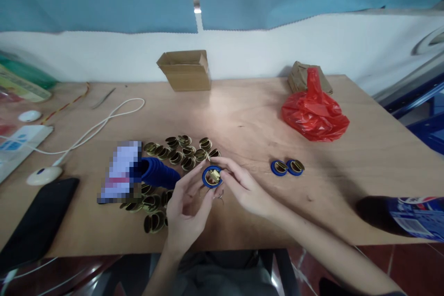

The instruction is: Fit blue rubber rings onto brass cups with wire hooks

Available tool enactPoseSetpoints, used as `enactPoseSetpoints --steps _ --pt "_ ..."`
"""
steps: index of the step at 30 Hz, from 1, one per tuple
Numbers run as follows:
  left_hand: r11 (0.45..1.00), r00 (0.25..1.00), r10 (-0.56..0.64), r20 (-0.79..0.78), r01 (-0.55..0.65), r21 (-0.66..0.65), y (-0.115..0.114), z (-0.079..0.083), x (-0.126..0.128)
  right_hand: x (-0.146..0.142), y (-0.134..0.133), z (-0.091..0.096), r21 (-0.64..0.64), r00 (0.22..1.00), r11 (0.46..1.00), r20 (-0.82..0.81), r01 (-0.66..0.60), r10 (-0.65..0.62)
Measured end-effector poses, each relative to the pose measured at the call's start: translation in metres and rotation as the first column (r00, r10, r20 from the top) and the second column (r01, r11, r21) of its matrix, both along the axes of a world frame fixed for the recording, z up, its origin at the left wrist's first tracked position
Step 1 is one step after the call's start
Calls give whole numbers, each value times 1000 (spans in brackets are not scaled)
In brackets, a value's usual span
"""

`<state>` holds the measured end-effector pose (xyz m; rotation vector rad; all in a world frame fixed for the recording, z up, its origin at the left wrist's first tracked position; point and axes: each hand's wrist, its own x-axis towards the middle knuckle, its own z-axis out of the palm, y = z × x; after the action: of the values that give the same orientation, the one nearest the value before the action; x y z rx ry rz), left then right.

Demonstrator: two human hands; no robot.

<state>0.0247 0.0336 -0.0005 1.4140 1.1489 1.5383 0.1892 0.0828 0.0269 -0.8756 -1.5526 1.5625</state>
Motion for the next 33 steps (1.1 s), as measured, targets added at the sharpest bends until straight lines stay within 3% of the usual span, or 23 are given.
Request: enactPoseSetpoints --steps 6,13,18,23,33 --pt "968 994 -5 108 32 -250 6 10 -5 0 -2 -5 66 999 998 30 14 -16" --pt "941 979 33 203 38 -336 9 11 -9 1 3 -1 168 993 985 106 33 -51" --pt "948 988 64 144 -15 -319 8 13 -8 4 7 3 311 977 950 190 32 -95" --pt "958 994 88 72 -64 -281 7 10 -8 8 8 2 334 982 942 162 33 -92" --pt "960 992 97 75 -74 -269 7 12 -7 11 10 1 407 979 913 186 2 -85"
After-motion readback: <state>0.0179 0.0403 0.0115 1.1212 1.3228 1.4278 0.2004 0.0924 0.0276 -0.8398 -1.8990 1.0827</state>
